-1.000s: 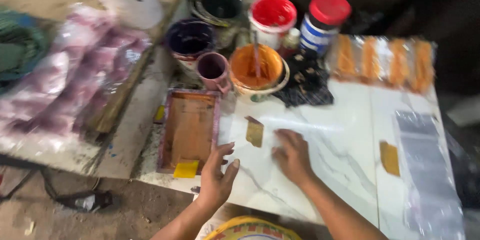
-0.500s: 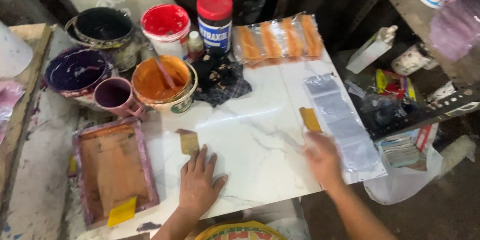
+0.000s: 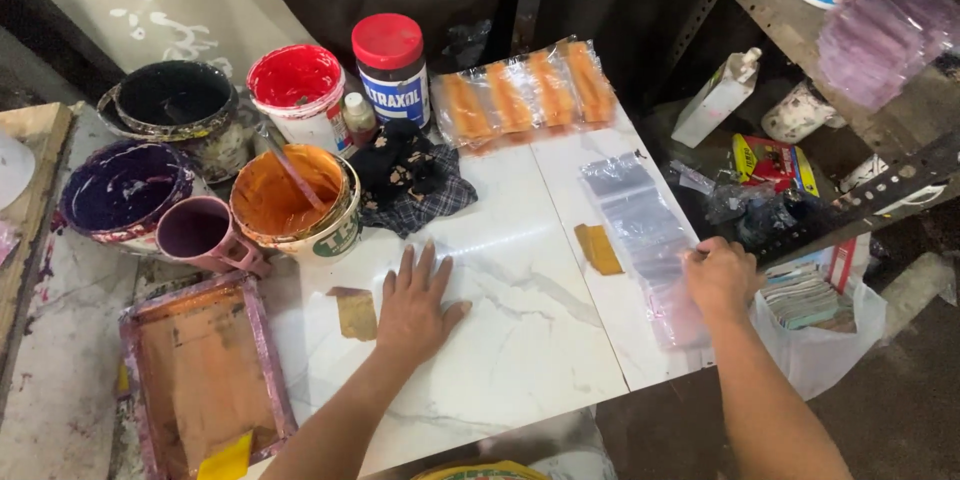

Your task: The person wipes a rectangular wooden frame with a yellow sponge, then cleans the white table surface using a dark patterned cloth. Finally, they smooth out a clear plastic sheet on the table.

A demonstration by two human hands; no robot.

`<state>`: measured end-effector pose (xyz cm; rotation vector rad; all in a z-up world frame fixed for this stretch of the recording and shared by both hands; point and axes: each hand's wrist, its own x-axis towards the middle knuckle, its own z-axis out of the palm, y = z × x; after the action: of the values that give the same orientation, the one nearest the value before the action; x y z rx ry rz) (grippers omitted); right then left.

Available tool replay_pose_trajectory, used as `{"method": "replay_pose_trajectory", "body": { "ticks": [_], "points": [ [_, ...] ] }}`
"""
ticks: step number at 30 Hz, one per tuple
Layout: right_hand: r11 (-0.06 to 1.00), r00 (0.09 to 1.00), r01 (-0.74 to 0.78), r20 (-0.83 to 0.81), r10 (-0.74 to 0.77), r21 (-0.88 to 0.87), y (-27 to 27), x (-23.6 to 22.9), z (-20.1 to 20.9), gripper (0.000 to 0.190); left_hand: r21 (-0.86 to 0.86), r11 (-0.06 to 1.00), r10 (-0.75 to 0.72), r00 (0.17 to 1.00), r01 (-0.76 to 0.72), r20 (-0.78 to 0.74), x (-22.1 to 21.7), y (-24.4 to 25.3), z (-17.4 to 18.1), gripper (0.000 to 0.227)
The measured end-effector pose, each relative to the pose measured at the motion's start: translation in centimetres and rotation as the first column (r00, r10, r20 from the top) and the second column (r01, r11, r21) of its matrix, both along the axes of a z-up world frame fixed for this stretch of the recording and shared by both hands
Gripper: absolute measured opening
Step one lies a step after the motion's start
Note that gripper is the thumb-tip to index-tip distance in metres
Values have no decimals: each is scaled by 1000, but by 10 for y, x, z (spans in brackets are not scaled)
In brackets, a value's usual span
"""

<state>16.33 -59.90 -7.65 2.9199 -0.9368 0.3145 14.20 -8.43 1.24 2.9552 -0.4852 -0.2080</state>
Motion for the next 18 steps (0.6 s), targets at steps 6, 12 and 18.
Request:
{"method": "replay_pose_trajectory", "body": {
  "ticks": [6, 12, 18],
  "points": [
    [995, 999, -54, 0, 54, 82, -18, 1, -8, 26, 38, 997, 75, 996, -74, -42, 59, -10, -8, 76],
    [974, 995, 55, -97, -34, 221, 19, 7, 38, 55, 35, 994, 105, 993, -103, -50, 60, -14, -1, 75],
    [950, 997, 50, -70, -30, 307, 32, 22, 35, 40, -86, 988, 132, 990, -128, 47, 23, -8, -7, 79]
  ]
}}
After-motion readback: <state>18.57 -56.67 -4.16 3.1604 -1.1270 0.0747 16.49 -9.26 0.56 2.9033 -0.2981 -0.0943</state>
